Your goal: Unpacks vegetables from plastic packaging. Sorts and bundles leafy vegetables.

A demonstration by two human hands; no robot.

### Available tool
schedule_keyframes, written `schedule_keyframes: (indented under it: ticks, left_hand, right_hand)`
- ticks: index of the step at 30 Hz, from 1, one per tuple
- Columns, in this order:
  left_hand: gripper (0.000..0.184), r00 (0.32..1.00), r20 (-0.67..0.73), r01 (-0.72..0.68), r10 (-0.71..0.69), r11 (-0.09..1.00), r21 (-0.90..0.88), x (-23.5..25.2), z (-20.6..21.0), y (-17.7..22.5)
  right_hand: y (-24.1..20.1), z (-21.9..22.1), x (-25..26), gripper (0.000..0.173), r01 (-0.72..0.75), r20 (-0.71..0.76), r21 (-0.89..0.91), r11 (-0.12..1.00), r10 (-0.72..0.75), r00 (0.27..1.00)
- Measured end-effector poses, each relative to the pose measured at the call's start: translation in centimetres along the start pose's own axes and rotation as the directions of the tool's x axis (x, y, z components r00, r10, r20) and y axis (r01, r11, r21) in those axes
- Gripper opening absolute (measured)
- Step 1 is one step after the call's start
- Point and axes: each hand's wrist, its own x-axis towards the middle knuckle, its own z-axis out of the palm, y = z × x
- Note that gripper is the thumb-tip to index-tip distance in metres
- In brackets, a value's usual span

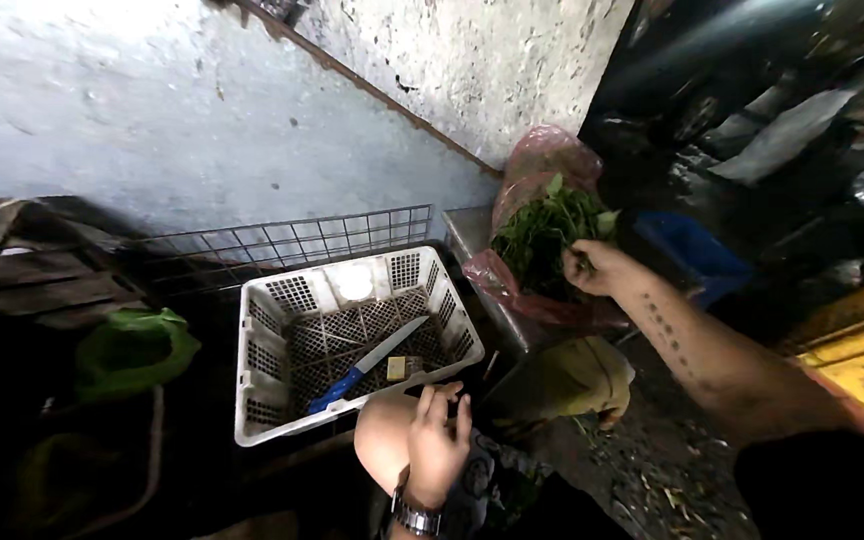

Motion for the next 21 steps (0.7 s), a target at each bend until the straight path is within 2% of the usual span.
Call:
schedule_keyframes:
  ticks: [2,4,8,11,13,16,19,20,21]
  left_hand:
    - [0.023,1.000,0.001,-0.023,0.023,0.999,0.027,0.3,0.1,-0.2]
    - [0.023,0.998,0.033,-0.049,0.048,0.998,0.050,0.2,0.2,-0.2]
    - [0.018,0.996,0.085,-0.018,0.018,1.000,0.000,0.5,0.6,0.8]
    - [0.016,0.996,0.091,0.031,-0.023,0.996,-0.081,3.7,1.1,3.2]
    - [0.026,0.979,0.184,0.107,-0.087,0.990,-0.097,7.3,2.1,5.7]
    - [0.059,0.873,0.377,0.280,-0.310,0.951,0.134,14.5,4.9,9.2]
    - [0.091,0.676,0.541,0.257,-0.501,0.848,0.464,20.3,9.9,11.5]
    - [0.096,0.598,0.579,0.246,-0.554,0.815,0.525,21.2,11.7,11.7]
    - [0.097,0.536,0.596,0.230,-0.598,0.783,0.579,21.8,13.2,12.0]
  right_hand:
    - [1.7,-1.8,-0.2,0.013,0.010,0.043,-0.031,0.999,-0.008,0.999]
    - [3.0,-2.2,-0.3,0.014,0.015,0.015,-0.126,0.992,-0.013,1.000]
    - [4.2,-0.2,-3.5,0.014,0.094,0.037,-0.125,0.988,-0.091,0.995]
    - [7.4,0.9,-2.5,0.018,0.093,0.087,-0.122,0.988,-0.082,0.993]
    - [8.5,1.9,-2.5,0.022,0.113,0.072,-0.150,0.982,-0.103,0.992]
    - [8.6,2.5,-3.7,0.035,0.222,0.151,-0.346,0.912,-0.180,0.972]
    - [8.9,0.8,-4.3,0.038,0.409,0.402,-0.448,0.795,-0.229,0.886]
    - [8.4,-0.4,-4.7,0.036,0.471,0.508,-0.514,0.717,-0.188,0.841]
    - [7.0,-1.8,-5.2,0.036,0.505,0.598,-0.614,0.607,-0.060,0.799]
